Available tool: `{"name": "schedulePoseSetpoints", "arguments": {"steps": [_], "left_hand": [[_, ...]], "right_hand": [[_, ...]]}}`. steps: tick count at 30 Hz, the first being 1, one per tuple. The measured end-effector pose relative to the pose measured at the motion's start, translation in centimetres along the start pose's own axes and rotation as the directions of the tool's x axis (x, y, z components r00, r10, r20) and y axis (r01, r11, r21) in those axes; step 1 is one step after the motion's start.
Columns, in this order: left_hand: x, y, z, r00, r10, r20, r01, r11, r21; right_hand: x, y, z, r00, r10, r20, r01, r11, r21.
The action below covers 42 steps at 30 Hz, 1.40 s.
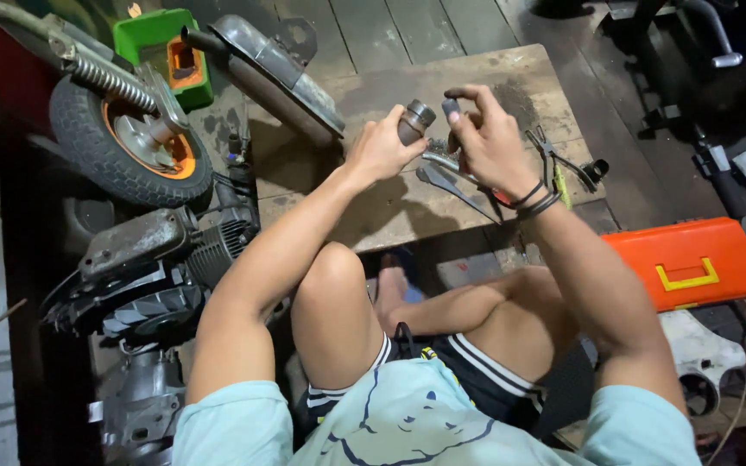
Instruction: The person sits on the floor and cleans a metal exhaust pipe using a wire brush. They then use a small metal file to scrape and clean the interior of a cylindrical metal part, followed by further brushing of the part's exterior.
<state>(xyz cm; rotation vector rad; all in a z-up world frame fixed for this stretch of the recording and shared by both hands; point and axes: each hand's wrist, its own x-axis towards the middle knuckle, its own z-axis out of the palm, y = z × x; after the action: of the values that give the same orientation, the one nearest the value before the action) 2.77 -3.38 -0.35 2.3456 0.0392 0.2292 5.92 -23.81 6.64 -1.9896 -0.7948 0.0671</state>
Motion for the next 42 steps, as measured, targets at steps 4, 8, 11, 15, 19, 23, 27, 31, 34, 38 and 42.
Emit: {"name": "schedulePoseSetpoints", "arguments": {"steps": [4, 8, 11, 15, 19, 23, 27, 31, 34, 38, 42], "left_hand": [[0.3, -0.3, -0.1, 0.998, 0.040, -0.043, -0.042, 0.998, -0.037], [0.5, -0.3, -0.3, 0.999, 0.027, -0.020, -0.028, 0.997, -0.069], [1.1, 0.0, 0.3, 1.000, 0.001, 0.024, 0.000, 0.999, -0.049], [0.7, 0.7, 0.4, 0.987, -0.101, 0.124, 0.090, 0.992, 0.093], [0.3, 0.2, 0.1, 0.990, -0.050, 0.131, 0.038, 0.995, 0.094], [-0.5, 0.4, -1.1, 0.984, -0.062, 0.170, 0.045, 0.994, 0.102], [-1.0, 0.5, -2.3, 0.988, -0.066, 0.143, 0.063, 0.998, 0.025], [0.1, -1.6, -2.1, 0.992, 0.009, 0.127, 0.001, 0.996, -0.084], [1.3, -1.9, -3.0, 0.996, 0.086, 0.040, -0.082, 0.992, -0.094], [2.1, -1.5, -4.3, 0.996, 0.039, 0.077, -0.033, 0.996, -0.079], [2.0, -0.9, -3.9, 0.981, -0.024, 0.195, 0.036, 0.997, -0.061]], "right_hand": [[0.4, -1.7, -0.4, 1.000, 0.016, 0.014, -0.016, 1.000, 0.001], [1.1, -1.1, 0.0, 0.999, -0.039, 0.005, 0.040, 0.999, -0.035], [1.5, -0.1, 0.9, 1.000, 0.014, -0.023, -0.015, 0.999, -0.028], [1.6, 1.3, 2.6, 0.986, 0.162, -0.047, -0.153, 0.977, 0.150], [2.0, 2.3, 3.2, 0.982, 0.185, -0.029, -0.172, 0.952, 0.253], [2.2, 2.6, 3.3, 0.981, 0.188, -0.044, -0.165, 0.936, 0.310], [1.6, 0.9, 3.0, 0.983, 0.167, -0.079, -0.126, 0.918, 0.377], [1.6, 1.0, 3.1, 0.981, 0.168, -0.097, -0.115, 0.905, 0.410], [1.5, 0.2, 2.5, 0.984, 0.151, -0.094, -0.111, 0.933, 0.342], [1.9, -0.9, 2.3, 0.976, 0.203, -0.081, -0.176, 0.950, 0.257], [3.8, 0.3, 3.1, 0.970, 0.199, -0.137, -0.144, 0.932, 0.333]]}}
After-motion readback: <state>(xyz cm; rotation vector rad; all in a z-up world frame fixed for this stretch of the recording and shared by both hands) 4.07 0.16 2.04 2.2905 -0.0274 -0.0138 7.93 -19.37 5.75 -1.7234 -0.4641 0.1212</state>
